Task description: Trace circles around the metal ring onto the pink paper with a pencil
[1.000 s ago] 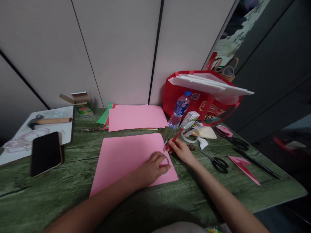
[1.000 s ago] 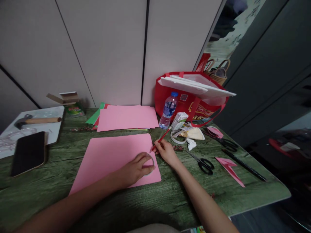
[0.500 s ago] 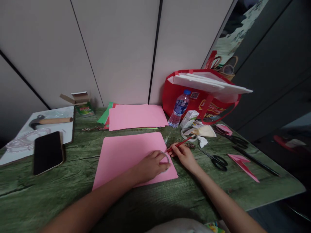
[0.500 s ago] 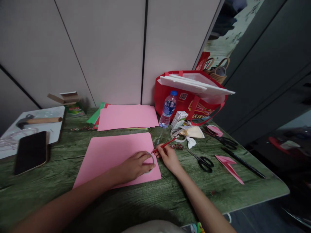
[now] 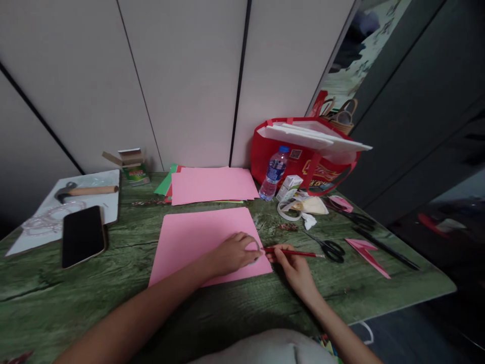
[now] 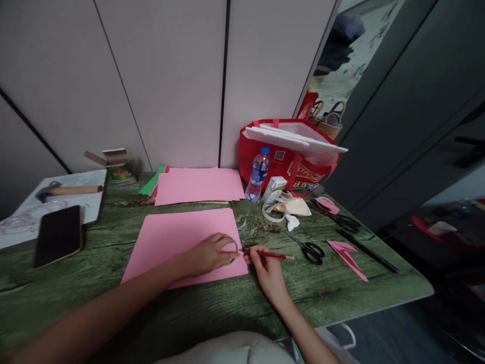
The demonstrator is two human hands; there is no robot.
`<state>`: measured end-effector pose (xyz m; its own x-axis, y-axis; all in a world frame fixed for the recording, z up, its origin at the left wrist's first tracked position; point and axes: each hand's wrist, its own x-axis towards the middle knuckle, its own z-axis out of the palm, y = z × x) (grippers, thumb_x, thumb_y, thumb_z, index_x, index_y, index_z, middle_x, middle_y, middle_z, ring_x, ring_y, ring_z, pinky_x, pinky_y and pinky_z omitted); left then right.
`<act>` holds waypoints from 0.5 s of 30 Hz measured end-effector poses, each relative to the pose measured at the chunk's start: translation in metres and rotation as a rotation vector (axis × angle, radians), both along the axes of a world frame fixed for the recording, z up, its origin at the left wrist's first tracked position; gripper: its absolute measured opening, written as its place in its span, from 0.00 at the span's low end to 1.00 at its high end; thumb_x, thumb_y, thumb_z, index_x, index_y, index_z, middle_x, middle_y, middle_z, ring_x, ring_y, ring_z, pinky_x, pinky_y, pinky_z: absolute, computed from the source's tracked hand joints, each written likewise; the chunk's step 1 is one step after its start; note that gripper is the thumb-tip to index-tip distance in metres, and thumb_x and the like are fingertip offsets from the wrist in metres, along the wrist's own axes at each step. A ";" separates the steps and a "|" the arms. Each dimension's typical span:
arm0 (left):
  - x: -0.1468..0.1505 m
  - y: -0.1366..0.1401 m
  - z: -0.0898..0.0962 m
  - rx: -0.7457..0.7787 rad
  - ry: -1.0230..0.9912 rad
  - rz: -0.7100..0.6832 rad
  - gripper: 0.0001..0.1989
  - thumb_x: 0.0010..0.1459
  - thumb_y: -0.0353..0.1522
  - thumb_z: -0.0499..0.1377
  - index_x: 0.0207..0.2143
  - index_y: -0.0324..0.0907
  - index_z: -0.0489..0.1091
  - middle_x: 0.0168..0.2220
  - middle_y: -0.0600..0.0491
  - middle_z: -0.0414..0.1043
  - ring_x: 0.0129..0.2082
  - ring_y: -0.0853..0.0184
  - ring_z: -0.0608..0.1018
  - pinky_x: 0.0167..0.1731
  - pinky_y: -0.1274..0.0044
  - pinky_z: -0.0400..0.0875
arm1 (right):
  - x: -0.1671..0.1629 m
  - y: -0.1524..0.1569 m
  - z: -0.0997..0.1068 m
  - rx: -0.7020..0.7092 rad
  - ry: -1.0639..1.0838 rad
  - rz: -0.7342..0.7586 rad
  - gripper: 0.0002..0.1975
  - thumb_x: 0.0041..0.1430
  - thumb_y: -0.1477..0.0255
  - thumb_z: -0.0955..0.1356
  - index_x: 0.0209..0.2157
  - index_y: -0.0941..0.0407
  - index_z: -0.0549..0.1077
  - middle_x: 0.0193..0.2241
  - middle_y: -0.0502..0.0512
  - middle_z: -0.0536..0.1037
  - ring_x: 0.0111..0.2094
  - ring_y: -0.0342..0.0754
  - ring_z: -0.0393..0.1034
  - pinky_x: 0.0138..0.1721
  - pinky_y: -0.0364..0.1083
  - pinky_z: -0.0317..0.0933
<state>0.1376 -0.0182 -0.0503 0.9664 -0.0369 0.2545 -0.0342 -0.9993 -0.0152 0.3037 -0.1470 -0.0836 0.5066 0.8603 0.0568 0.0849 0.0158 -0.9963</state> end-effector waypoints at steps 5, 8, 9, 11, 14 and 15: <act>0.002 0.002 0.002 -0.066 0.023 -0.015 0.13 0.64 0.35 0.51 0.49 0.40 0.65 0.47 0.48 0.69 0.47 0.63 0.68 0.49 0.71 0.58 | 0.000 -0.013 0.008 0.008 0.045 -0.005 0.21 0.47 0.52 0.70 0.29 0.57 0.71 0.27 0.56 0.77 0.26 0.52 0.74 0.33 0.51 0.70; 0.002 0.004 0.008 -0.127 0.069 -0.026 0.11 0.63 0.35 0.53 0.45 0.40 0.66 0.46 0.48 0.69 0.47 0.63 0.68 0.49 0.72 0.57 | 0.002 -0.018 0.014 0.040 -0.011 -0.021 0.21 0.48 0.53 0.69 0.30 0.58 0.71 0.25 0.54 0.76 0.25 0.49 0.73 0.30 0.48 0.70; 0.003 0.006 0.010 -0.152 0.089 -0.034 0.10 0.63 0.35 0.53 0.44 0.40 0.67 0.45 0.49 0.70 0.46 0.63 0.68 0.49 0.73 0.57 | 0.003 -0.019 0.015 0.043 -0.041 -0.009 0.20 0.49 0.53 0.69 0.31 0.58 0.71 0.24 0.54 0.76 0.25 0.49 0.73 0.30 0.47 0.69; 0.003 0.010 0.017 -0.197 0.134 -0.050 0.09 0.62 0.35 0.54 0.42 0.42 0.69 0.44 0.49 0.69 0.45 0.63 0.68 0.48 0.73 0.57 | 0.005 -0.021 0.017 0.028 -0.117 0.028 0.20 0.51 0.54 0.68 0.33 0.57 0.72 0.25 0.55 0.77 0.27 0.49 0.73 0.31 0.47 0.69; 0.005 0.018 0.026 -0.242 0.207 -0.077 0.11 0.58 0.34 0.58 0.44 0.43 0.69 0.45 0.48 0.68 0.43 0.62 0.69 0.46 0.73 0.58 | 0.008 -0.023 0.017 -0.035 -0.257 0.067 0.18 0.54 0.55 0.66 0.35 0.56 0.73 0.30 0.57 0.79 0.31 0.52 0.75 0.35 0.48 0.68; 0.006 0.020 0.028 -0.251 0.231 -0.090 0.13 0.57 0.34 0.60 0.45 0.43 0.69 0.45 0.48 0.68 0.43 0.62 0.69 0.45 0.73 0.59 | 0.008 -0.023 0.017 -0.053 -0.304 0.072 0.18 0.55 0.56 0.65 0.35 0.56 0.73 0.31 0.58 0.79 0.32 0.52 0.75 0.36 0.48 0.68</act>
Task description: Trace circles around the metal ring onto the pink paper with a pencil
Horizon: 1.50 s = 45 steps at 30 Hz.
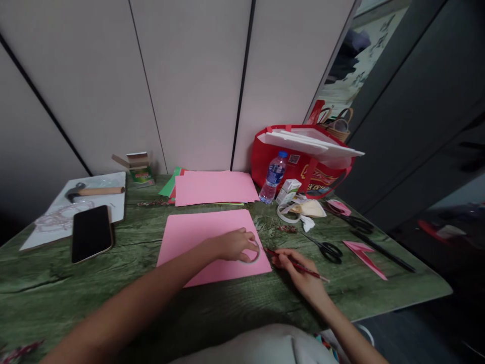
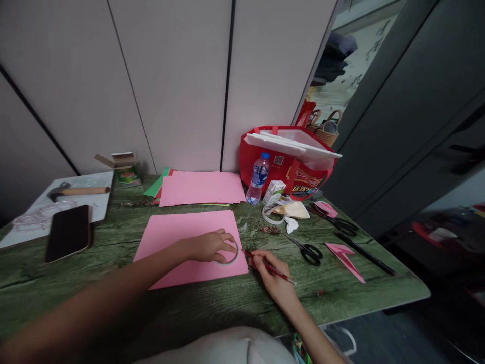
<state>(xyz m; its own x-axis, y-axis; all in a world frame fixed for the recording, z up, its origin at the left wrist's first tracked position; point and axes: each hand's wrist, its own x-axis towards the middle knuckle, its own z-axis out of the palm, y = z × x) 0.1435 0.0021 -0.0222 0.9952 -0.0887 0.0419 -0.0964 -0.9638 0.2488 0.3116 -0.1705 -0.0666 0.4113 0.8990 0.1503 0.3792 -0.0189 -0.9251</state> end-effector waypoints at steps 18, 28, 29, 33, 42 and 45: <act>0.009 -0.003 0.017 0.055 0.164 0.006 0.17 0.52 0.25 0.61 0.45 0.43 0.71 0.44 0.48 0.68 0.44 0.61 0.68 0.46 0.73 0.58 | -0.024 -0.011 0.006 0.068 -0.496 0.114 0.08 0.59 0.70 0.63 0.30 0.56 0.71 0.25 0.52 0.76 0.26 0.45 0.71 0.29 0.42 0.63; 0.016 -0.003 0.018 0.079 0.215 0.035 0.20 0.47 0.29 0.65 0.44 0.45 0.70 0.45 0.48 0.64 0.43 0.60 0.67 0.44 0.72 0.59 | -0.039 -0.007 0.020 0.164 -0.661 0.332 0.05 0.59 0.78 0.62 0.31 0.55 0.67 0.25 0.50 0.72 0.26 0.43 0.68 0.29 0.41 0.59; 0.018 -0.002 0.018 0.088 0.225 0.029 0.21 0.46 0.29 0.65 0.45 0.45 0.69 0.45 0.48 0.64 0.43 0.59 0.67 0.44 0.72 0.59 | -0.041 -0.005 0.021 0.168 -0.680 0.351 0.05 0.58 0.79 0.62 0.32 0.55 0.67 0.26 0.51 0.72 0.27 0.44 0.68 0.29 0.41 0.59; 0.021 0.000 0.016 0.120 0.232 0.019 0.22 0.46 0.30 0.65 0.46 0.46 0.69 0.44 0.48 0.64 0.42 0.58 0.66 0.43 0.71 0.60 | -0.049 0.008 0.026 0.204 -0.752 0.428 0.07 0.57 0.80 0.62 0.34 0.56 0.67 0.27 0.52 0.73 0.29 0.45 0.69 0.30 0.42 0.60; 0.021 0.009 0.011 0.074 0.186 -0.027 0.16 0.50 0.28 0.61 0.44 0.48 0.69 0.44 0.51 0.64 0.40 0.62 0.66 0.43 0.73 0.59 | -0.071 0.033 0.024 0.227 -1.071 0.434 0.06 0.57 0.79 0.62 0.31 0.57 0.68 0.26 0.54 0.74 0.25 0.46 0.69 0.24 0.43 0.56; 0.021 0.010 0.009 0.072 0.168 -0.039 0.16 0.50 0.27 0.61 0.43 0.48 0.70 0.43 0.51 0.65 0.39 0.63 0.66 0.42 0.74 0.59 | -0.075 0.034 0.028 0.171 -1.162 0.458 0.05 0.55 0.81 0.63 0.31 0.58 0.68 0.27 0.56 0.74 0.25 0.47 0.69 0.23 0.43 0.55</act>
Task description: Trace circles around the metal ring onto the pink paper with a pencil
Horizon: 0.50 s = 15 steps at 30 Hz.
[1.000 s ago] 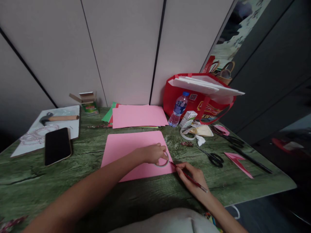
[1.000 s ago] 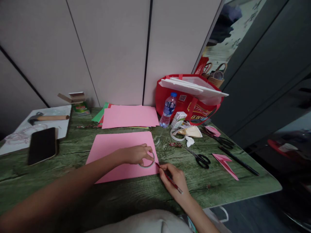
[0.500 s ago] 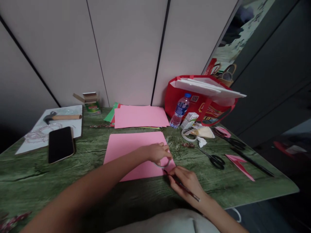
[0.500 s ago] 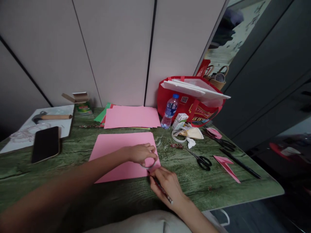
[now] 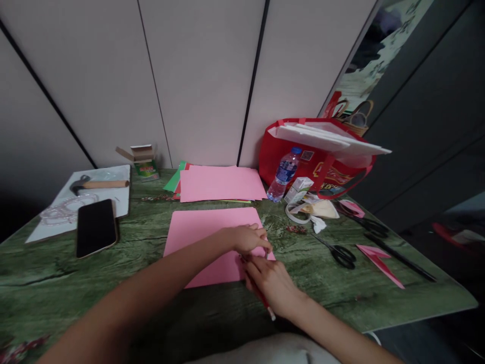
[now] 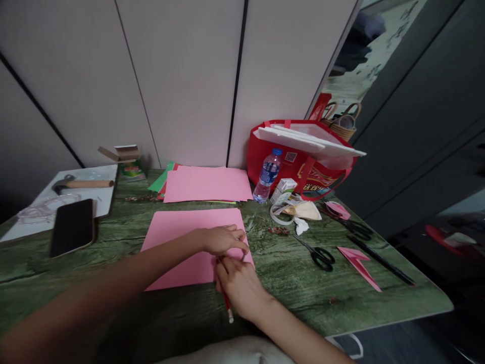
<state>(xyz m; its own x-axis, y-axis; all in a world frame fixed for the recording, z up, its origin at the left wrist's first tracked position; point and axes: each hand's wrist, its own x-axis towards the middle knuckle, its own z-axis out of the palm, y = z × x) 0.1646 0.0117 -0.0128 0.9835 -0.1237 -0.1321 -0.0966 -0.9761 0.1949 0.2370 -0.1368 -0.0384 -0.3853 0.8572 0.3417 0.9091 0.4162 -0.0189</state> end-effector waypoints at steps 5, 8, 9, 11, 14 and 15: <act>0.000 -0.002 -0.001 0.003 0.002 0.027 0.19 0.48 0.28 0.63 0.44 0.47 0.69 0.45 0.50 0.64 0.40 0.62 0.66 0.41 0.74 0.59 | 0.001 -0.010 0.003 -0.029 -0.018 0.006 0.08 0.51 0.82 0.64 0.33 0.58 0.69 0.28 0.56 0.75 0.27 0.47 0.70 0.24 0.43 0.57; 0.000 -0.004 0.000 0.001 0.017 0.033 0.20 0.46 0.29 0.65 0.44 0.46 0.69 0.44 0.49 0.64 0.41 0.61 0.66 0.41 0.73 0.59 | 0.011 -0.023 0.001 -0.079 0.017 -0.029 0.08 0.50 0.83 0.62 0.29 0.57 0.69 0.25 0.53 0.73 0.25 0.47 0.69 0.25 0.43 0.58; -0.001 -0.005 0.001 0.000 0.019 0.033 0.21 0.45 0.29 0.65 0.44 0.45 0.69 0.44 0.49 0.64 0.41 0.60 0.66 0.42 0.73 0.59 | 0.017 -0.028 0.001 -0.093 0.038 -0.054 0.09 0.50 0.83 0.62 0.28 0.57 0.68 0.24 0.53 0.72 0.24 0.47 0.69 0.25 0.43 0.58; -0.002 -0.008 0.003 -0.001 0.019 0.037 0.21 0.45 0.28 0.66 0.44 0.45 0.69 0.43 0.49 0.65 0.42 0.60 0.67 0.43 0.73 0.60 | 0.032 -0.036 0.006 -0.136 0.124 -0.091 0.09 0.52 0.82 0.61 0.29 0.57 0.69 0.25 0.53 0.73 0.25 0.46 0.69 0.26 0.43 0.60; -0.006 -0.013 0.006 0.024 0.009 0.056 0.21 0.48 0.27 0.64 0.46 0.44 0.68 0.43 0.48 0.66 0.41 0.61 0.68 0.44 0.73 0.61 | 0.062 -0.037 0.025 -0.209 0.379 -0.091 0.08 0.57 0.76 0.61 0.35 0.56 0.71 0.27 0.53 0.74 0.26 0.44 0.69 0.28 0.42 0.62; -0.007 -0.016 0.007 0.040 0.002 0.061 0.19 0.50 0.27 0.63 0.46 0.43 0.68 0.43 0.47 0.66 0.41 0.61 0.68 0.43 0.73 0.61 | 0.072 -0.033 0.034 -0.179 0.469 -0.122 0.07 0.59 0.73 0.62 0.34 0.55 0.72 0.27 0.53 0.74 0.27 0.45 0.69 0.29 0.42 0.62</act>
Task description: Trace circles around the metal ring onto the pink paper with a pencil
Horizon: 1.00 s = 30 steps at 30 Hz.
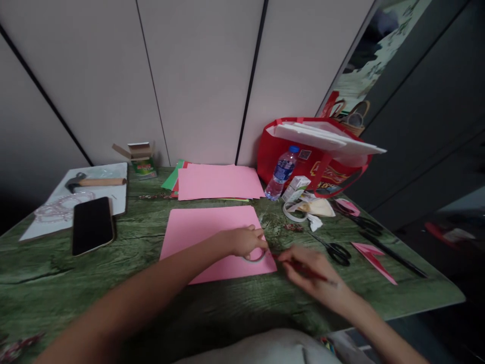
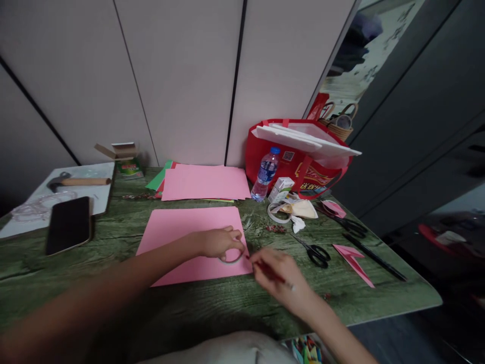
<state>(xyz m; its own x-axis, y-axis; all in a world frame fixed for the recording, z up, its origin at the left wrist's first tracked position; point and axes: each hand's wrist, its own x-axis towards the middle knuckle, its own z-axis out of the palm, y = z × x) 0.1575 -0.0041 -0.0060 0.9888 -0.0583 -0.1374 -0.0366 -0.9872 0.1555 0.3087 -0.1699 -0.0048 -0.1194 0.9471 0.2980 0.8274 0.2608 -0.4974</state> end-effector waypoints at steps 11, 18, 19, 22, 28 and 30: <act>-0.012 -0.031 -0.012 0.164 -0.050 0.108 0.14 0.55 0.20 0.49 0.43 0.34 0.66 0.41 0.40 0.70 0.46 0.56 0.70 0.45 0.67 0.64 | -0.019 0.123 0.004 -0.183 0.560 0.154 0.14 0.58 0.62 0.64 0.41 0.57 0.65 0.28 0.51 0.74 0.29 0.45 0.71 0.33 0.46 0.67; -0.018 -0.044 -0.010 0.136 0.057 0.250 0.19 0.57 0.24 0.48 0.52 0.32 0.62 0.54 0.32 0.61 0.49 0.48 0.70 0.43 0.59 0.66 | -0.041 0.144 0.002 -0.427 0.323 0.435 0.10 0.59 0.72 0.63 0.42 0.58 0.67 0.27 0.50 0.75 0.27 0.41 0.70 0.29 0.40 0.65; -0.018 -0.046 -0.010 0.119 0.066 0.265 0.20 0.58 0.24 0.47 0.53 0.32 0.61 0.54 0.32 0.61 0.49 0.47 0.70 0.42 0.59 0.67 | -0.042 0.144 0.003 -0.439 0.300 0.445 0.09 0.59 0.73 0.63 0.42 0.58 0.67 0.27 0.50 0.75 0.27 0.41 0.70 0.29 0.40 0.64; -0.018 -0.047 -0.014 0.071 0.053 0.307 0.21 0.60 0.25 0.45 0.55 0.31 0.60 0.54 0.31 0.61 0.49 0.47 0.70 0.42 0.58 0.67 | -0.044 0.144 0.003 -0.463 0.231 0.453 0.08 0.59 0.75 0.62 0.41 0.57 0.68 0.26 0.49 0.75 0.26 0.41 0.70 0.27 0.39 0.64; -0.016 -0.047 -0.019 0.046 0.049 0.292 0.21 0.60 0.25 0.45 0.55 0.30 0.59 0.55 0.30 0.60 0.50 0.47 0.70 0.44 0.59 0.66 | -0.048 0.155 -0.001 -0.394 0.075 0.456 0.07 0.58 0.77 0.62 0.39 0.58 0.68 0.26 0.50 0.76 0.27 0.43 0.69 0.28 0.40 0.62; -0.016 -0.047 -0.018 0.061 0.027 0.290 0.20 0.60 0.24 0.45 0.54 0.30 0.61 0.55 0.30 0.59 0.53 0.47 0.67 0.47 0.57 0.64 | -0.046 0.162 -0.003 -0.371 0.071 0.433 0.07 0.58 0.78 0.61 0.39 0.58 0.67 0.26 0.51 0.76 0.26 0.43 0.69 0.28 0.41 0.62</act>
<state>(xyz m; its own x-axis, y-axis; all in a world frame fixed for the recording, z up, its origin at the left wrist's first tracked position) 0.1417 -0.0507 -0.0238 0.9589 0.2352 -0.1586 0.2516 -0.9634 0.0922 0.2628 -0.0082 -0.0082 -0.5111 0.8592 -0.0240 0.6454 0.3653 -0.6708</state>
